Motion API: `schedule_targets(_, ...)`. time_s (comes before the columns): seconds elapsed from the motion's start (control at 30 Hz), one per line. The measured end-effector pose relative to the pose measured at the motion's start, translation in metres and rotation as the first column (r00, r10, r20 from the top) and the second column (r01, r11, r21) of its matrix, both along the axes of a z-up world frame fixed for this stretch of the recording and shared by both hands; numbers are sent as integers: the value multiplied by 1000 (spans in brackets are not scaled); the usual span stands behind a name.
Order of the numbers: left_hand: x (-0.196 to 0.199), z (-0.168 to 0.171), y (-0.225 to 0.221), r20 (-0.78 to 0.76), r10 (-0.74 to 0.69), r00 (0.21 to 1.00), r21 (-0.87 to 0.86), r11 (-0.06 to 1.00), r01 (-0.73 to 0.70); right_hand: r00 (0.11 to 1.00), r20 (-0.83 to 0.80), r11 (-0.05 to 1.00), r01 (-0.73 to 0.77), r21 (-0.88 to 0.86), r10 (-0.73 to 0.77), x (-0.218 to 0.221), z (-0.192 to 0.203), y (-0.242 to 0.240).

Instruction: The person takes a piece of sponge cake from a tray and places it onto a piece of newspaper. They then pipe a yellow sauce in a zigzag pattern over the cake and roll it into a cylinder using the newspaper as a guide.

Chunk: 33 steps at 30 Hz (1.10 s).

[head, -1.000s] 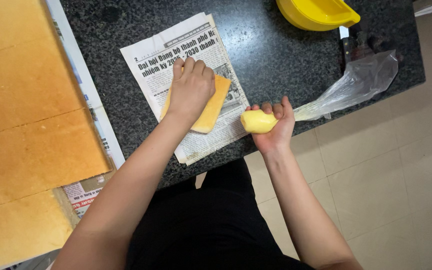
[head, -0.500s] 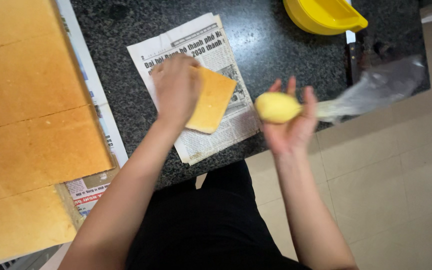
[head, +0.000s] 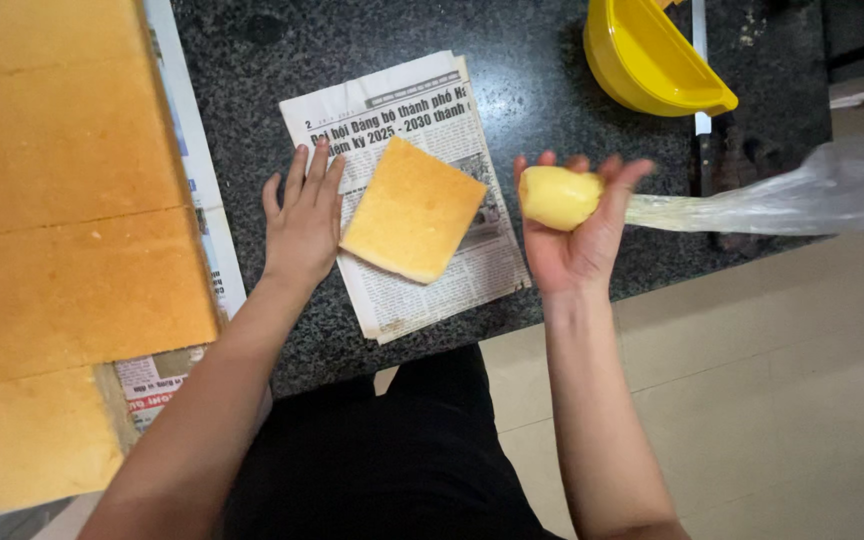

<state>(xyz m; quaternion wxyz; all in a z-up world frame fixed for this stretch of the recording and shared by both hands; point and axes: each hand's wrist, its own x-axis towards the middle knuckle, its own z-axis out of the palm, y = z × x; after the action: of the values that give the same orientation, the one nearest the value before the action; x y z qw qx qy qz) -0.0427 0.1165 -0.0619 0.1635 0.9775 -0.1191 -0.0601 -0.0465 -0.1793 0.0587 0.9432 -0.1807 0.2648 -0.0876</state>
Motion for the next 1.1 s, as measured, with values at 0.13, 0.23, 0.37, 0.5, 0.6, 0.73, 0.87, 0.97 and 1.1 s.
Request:
schedule_targets(0.13,3,3,-7,56,-53,997,60,997,50,1000,-9,992,20,-128,-22,13,-4,3)
schedule_targets(0.23,-3,11,-19,-12,-110,994,-18,994,110,999,19,977,30,-211,-26,22,-13,7)
schedule_targets(0.37,14,19,-17,-78,-131,988,-55,990,127,995,18,959,98,-267,-96,32,-28,11)
schedule_targets(0.5,27,17,-11,108,-116,987,-97,987,126,988,50,892,155,-424,-148,34,-42,18)
schedule_targets(0.6,26,11,-10,86,-85,993,-155,983,97,982,80,828,188,-529,-172,27,-48,23)
schedule_targets(0.73,26,8,-9,58,-74,996,-154,985,82,978,94,755,204,-623,-186,24,-53,36)
schedule_targets(0.87,27,8,-9,52,-70,996,-166,983,78,983,102,688,180,-703,-152,20,-55,44)
schedule_targets(0.97,26,10,-9,53,-69,996,-170,982,77,983,98,673,178,-718,-155,22,-56,48)
schedule_targets(1.1,27,10,-8,63,-75,995,-176,981,85,977,116,632,204,-748,-178,27,-60,52)
